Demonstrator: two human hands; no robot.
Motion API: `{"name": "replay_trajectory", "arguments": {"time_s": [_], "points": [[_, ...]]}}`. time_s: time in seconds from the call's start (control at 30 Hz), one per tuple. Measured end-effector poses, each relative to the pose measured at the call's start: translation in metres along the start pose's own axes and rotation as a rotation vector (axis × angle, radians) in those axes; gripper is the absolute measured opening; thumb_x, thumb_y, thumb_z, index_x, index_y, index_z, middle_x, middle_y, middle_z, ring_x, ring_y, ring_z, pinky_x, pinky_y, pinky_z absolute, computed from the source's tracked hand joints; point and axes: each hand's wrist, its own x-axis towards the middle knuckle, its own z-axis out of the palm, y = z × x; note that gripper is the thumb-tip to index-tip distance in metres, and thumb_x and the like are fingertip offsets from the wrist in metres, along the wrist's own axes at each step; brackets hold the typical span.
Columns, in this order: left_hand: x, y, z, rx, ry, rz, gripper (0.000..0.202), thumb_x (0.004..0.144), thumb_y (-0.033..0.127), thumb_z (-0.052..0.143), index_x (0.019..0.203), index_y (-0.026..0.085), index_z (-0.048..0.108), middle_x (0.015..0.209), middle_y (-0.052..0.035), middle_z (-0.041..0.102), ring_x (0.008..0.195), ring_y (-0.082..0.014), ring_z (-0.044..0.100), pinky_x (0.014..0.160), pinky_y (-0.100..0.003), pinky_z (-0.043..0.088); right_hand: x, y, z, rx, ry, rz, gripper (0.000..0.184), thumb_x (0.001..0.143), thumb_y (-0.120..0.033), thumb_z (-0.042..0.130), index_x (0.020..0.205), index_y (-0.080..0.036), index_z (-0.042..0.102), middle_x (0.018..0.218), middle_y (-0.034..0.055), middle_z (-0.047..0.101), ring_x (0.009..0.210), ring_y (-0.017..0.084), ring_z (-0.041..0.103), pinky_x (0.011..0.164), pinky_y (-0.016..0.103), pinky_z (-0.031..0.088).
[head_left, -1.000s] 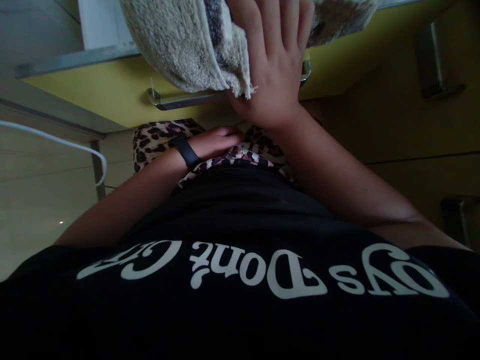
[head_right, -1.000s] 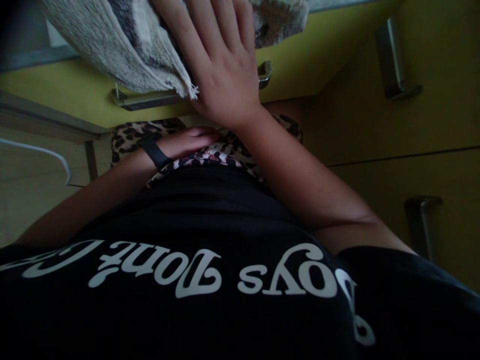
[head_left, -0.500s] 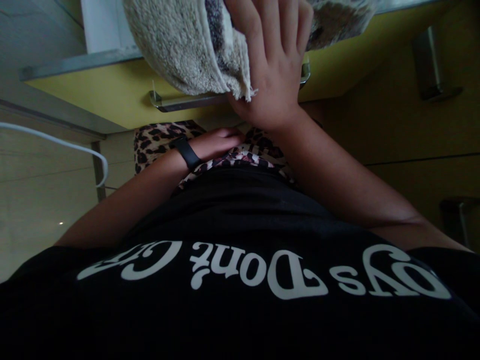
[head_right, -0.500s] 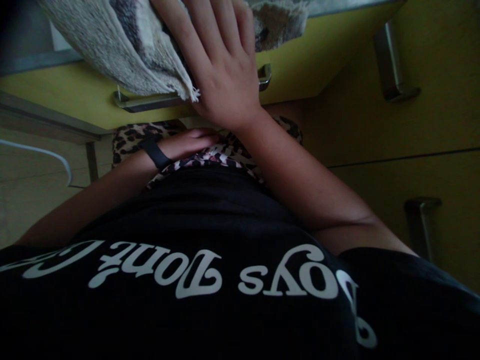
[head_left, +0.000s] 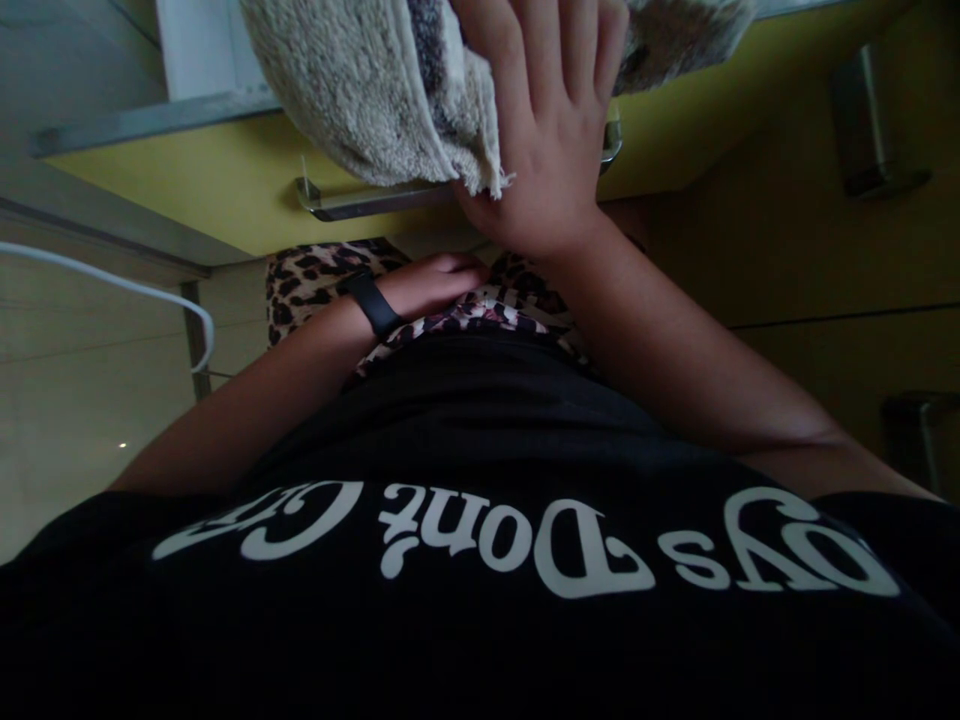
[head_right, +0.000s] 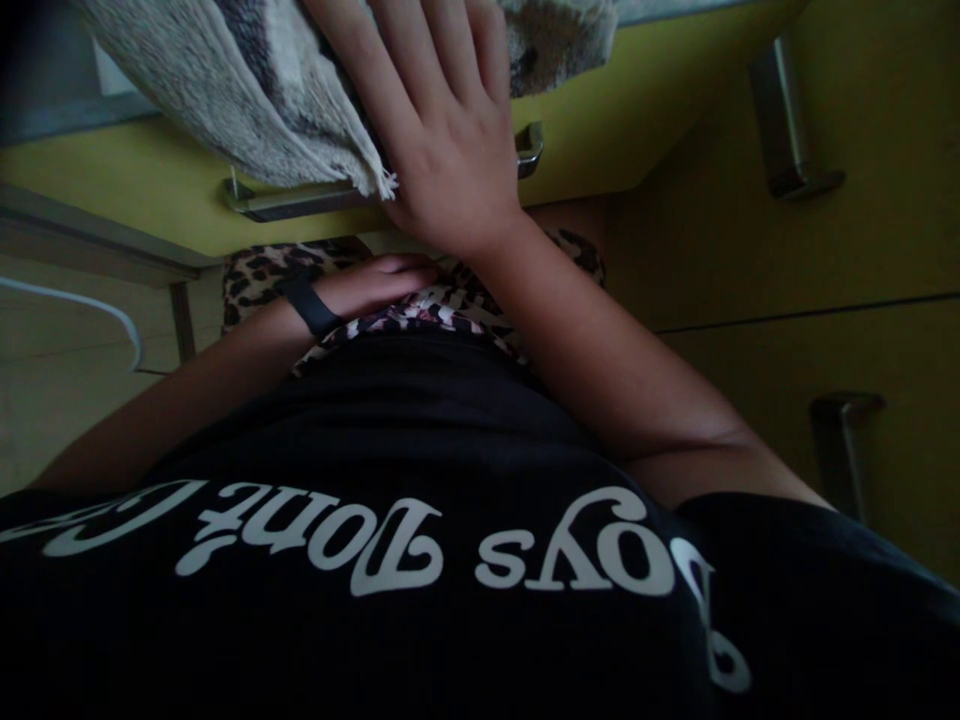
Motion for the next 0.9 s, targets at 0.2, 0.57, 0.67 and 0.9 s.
{"name": "replay_trajectory", "arguments": {"time_s": [0.2,0.57,0.67,0.9], "points": [[0.0006,-0.0035,0.001,-0.018,0.019,0.019,0.047,0.108,0.049,0.054,0.128,0.013,0.077,0.132,-0.0106,0.077,0.132,-0.0326,0.067,0.126,-0.043,0.045,-0.0001,0.0004,-0.0008,0.041,-0.024,0.049,0.074,0.104,-0.062,0.017,0.166,-0.031,0.043,0.172,-0.0075,0.049,0.163,0.027,0.05,0.142,0.048,0.039],[0.0,-0.0046,-0.0005,-0.011,0.006,0.053,0.051,0.106,0.051,0.053,0.13,0.012,0.077,0.13,-0.0098,0.077,0.13,-0.0317,0.067,0.124,-0.043,0.047,0.0036,0.0012,0.0012,0.042,-0.08,0.097,0.079,0.102,-0.065,0.014,0.165,-0.03,0.046,0.173,-0.0061,0.047,0.167,0.032,0.046,0.144,0.054,0.035],[0.0007,-0.0062,-0.0003,-0.014,0.004,0.048,0.051,0.106,0.052,0.053,0.129,0.013,0.077,0.129,-0.0098,0.077,0.129,-0.032,0.067,0.124,-0.043,0.047,0.0024,0.002,0.0022,0.067,-0.054,0.092,0.078,0.102,-0.062,0.014,0.164,-0.031,0.047,0.172,-0.0079,0.049,0.166,0.031,0.047,0.145,0.053,0.034],[0.0007,-0.0058,-0.0005,-0.028,-0.005,0.063,0.047,0.108,0.05,0.053,0.127,0.013,0.076,0.129,-0.0099,0.077,0.129,-0.0321,0.067,0.124,-0.044,0.047,0.0045,0.0014,0.0029,0.034,-0.105,0.115,0.077,0.103,-0.063,0.014,0.166,-0.03,0.045,0.174,-0.0068,0.045,0.168,0.032,0.043,0.146,0.055,0.031]]}}
